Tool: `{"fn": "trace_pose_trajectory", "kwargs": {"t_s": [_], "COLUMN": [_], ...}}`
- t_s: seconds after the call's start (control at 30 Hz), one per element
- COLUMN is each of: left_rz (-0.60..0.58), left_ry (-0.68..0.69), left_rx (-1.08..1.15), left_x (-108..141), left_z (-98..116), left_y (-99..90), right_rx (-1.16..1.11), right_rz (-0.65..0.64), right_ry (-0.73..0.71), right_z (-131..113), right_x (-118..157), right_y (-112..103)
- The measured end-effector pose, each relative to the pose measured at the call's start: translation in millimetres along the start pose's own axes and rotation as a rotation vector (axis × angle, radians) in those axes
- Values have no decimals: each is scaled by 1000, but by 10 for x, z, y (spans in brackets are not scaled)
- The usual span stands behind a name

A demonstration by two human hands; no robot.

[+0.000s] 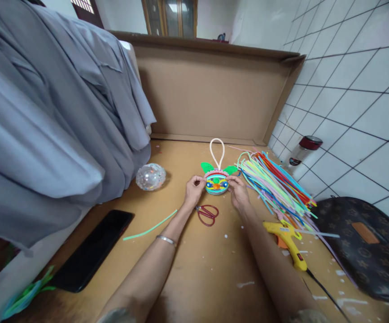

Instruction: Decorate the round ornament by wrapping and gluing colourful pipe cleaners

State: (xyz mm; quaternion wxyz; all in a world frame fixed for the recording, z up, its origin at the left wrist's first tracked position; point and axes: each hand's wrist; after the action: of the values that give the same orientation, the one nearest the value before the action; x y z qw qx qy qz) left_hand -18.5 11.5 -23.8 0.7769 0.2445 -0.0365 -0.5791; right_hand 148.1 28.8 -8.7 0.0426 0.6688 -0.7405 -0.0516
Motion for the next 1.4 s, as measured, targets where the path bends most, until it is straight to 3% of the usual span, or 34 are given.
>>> {"fn": "trace_pose_trajectory", "kwargs": {"t_s": [0.6,1.07,1.4], "left_rz": [23,31,21], "left_ry": [57,102,98], "left_rx": [11,-3,-41], "left_x": [17,39,71], "left_z": [55,-12,78], "left_y": [55,63,64], "right_rx": [173,142,153], "right_rz": [-20,11,30], "right_ry": [-107,-110,-127], "right_z": [126,79,70], "right_x": [-82,-50,-33], "right_y": [-43,9,29]}}
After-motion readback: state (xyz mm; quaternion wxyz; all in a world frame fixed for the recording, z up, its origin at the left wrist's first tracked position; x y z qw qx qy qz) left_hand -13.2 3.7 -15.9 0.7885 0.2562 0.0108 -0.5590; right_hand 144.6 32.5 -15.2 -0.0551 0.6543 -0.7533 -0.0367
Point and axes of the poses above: each hand's wrist, its own x-axis away from the middle knuckle, its own y-axis out of the palm, z = x × y, and after that the axes turned 14 degrees about x, right-handed
